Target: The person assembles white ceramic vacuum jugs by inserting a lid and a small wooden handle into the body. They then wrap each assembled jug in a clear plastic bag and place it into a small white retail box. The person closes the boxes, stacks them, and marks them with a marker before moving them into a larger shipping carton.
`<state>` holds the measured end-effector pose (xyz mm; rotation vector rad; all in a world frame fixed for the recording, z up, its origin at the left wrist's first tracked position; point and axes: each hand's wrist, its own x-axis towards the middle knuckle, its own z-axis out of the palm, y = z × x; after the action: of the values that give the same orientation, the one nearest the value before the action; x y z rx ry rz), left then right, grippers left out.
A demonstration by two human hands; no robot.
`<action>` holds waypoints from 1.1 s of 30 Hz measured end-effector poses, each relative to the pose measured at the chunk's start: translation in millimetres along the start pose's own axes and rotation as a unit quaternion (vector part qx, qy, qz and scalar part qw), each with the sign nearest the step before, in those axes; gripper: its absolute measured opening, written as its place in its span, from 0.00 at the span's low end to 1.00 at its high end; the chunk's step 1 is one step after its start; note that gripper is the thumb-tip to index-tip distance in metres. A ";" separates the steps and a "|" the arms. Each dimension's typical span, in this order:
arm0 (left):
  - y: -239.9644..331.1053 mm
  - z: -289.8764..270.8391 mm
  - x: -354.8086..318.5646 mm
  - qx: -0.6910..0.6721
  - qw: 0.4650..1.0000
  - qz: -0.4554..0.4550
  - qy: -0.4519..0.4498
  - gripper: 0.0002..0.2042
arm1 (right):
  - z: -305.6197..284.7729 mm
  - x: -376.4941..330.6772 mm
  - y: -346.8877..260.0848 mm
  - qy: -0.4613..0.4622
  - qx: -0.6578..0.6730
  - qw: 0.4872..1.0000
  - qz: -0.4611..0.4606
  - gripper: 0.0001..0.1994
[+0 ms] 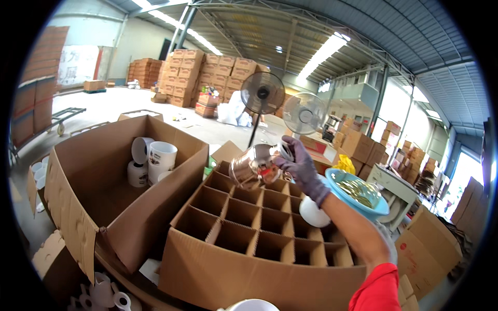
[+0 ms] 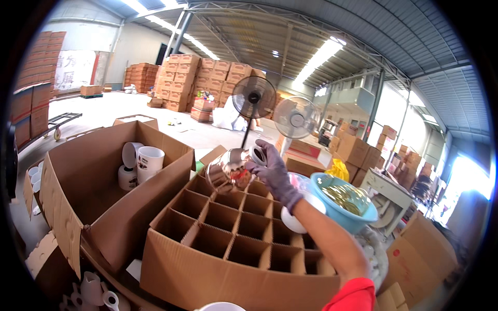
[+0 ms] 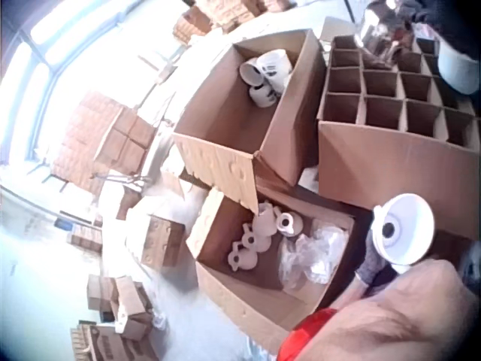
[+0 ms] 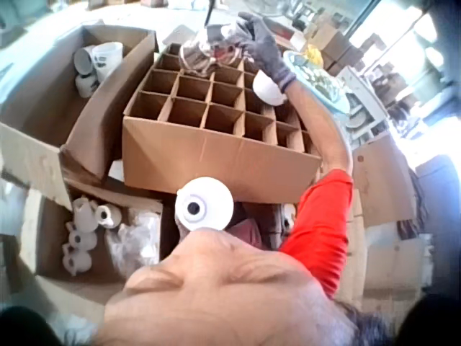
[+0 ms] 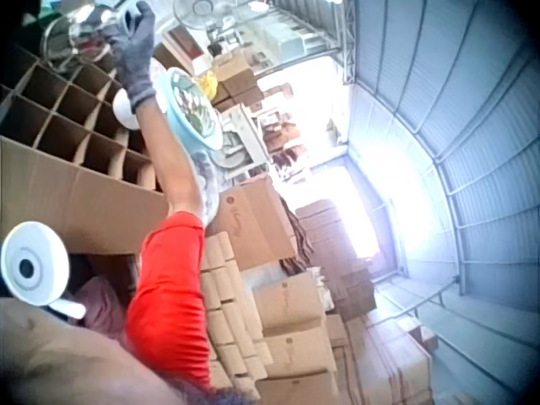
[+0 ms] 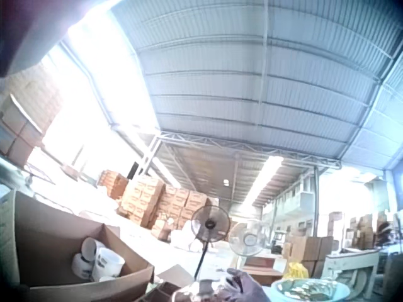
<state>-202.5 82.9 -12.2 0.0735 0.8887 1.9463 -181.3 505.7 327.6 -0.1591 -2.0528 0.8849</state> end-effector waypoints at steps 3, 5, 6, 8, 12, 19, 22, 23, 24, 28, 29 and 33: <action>-23.4 -15.6 -26.5 0.024 1.000 0.007 0.014 0.31 | -30.3 -81.8 -109.4 -0.090 0.000 0.993 0.075 0.32; -41.1 -30.8 -45.2 0.050 0.998 0.016 0.030 0.31 | -46.3 -142.3 -147.2 -0.150 -0.008 0.981 0.120 0.33; -51.6 -38.2 -53.0 0.067 0.997 0.021 0.032 0.31 | -56.3 -177.7 -160.0 -0.173 -0.011 0.974 0.145 0.33; -73.5 -55.2 -69.4 0.101 0.994 0.034 0.030 0.31 | -65.0 -247.8 -186.1 -0.244 -0.125 0.949 0.155 0.32; -105.1 -81.4 -104.9 0.155 0.984 0.085 0.015 0.31 | -62.3 -378.6 -182.7 -0.376 -0.120 0.873 0.287 0.31; -107.2 -47.1 -118.7 0.200 0.957 0.187 -0.094 0.31 | -52.7 -539.5 -149.6 -0.330 -0.086 0.928 0.147 0.29; -93.6 -10.1 -119.9 0.075 0.981 0.107 -0.144 0.25 | -34.6 -562.8 -149.8 -0.240 -0.126 0.959 0.087 0.30; -94.4 -19.0 -116.0 0.129 0.968 0.136 -0.165 0.25 | -33.1 -568.3 -151.1 -0.236 -0.119 0.961 0.086 0.32; -94.1 -19.9 -109.9 0.180 0.952 0.165 -0.187 0.25 | -29.5 -573.2 -152.9 -0.199 -0.071 0.970 0.118 0.33; -87.4 -20.6 -91.5 0.355 0.919 0.147 -0.084 0.36 | -17.4 -585.9 -165.0 -0.081 0.118 0.954 0.263 0.44; -84.9 -19.9 -86.5 0.399 0.899 0.157 -0.092 0.41 | -13.8 -584.9 -171.2 -0.038 0.185 0.935 0.301 0.45; -58.0 118.8 -97.8 0.424 0.871 0.062 -0.238 0.53 | 0.5 -600.8 -167.9 0.134 0.264 0.880 0.370 0.43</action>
<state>-59.5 87.4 68.9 1.0966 1.3398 1.3967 220.9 132.1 31.3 -0.7521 -1.4056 1.7466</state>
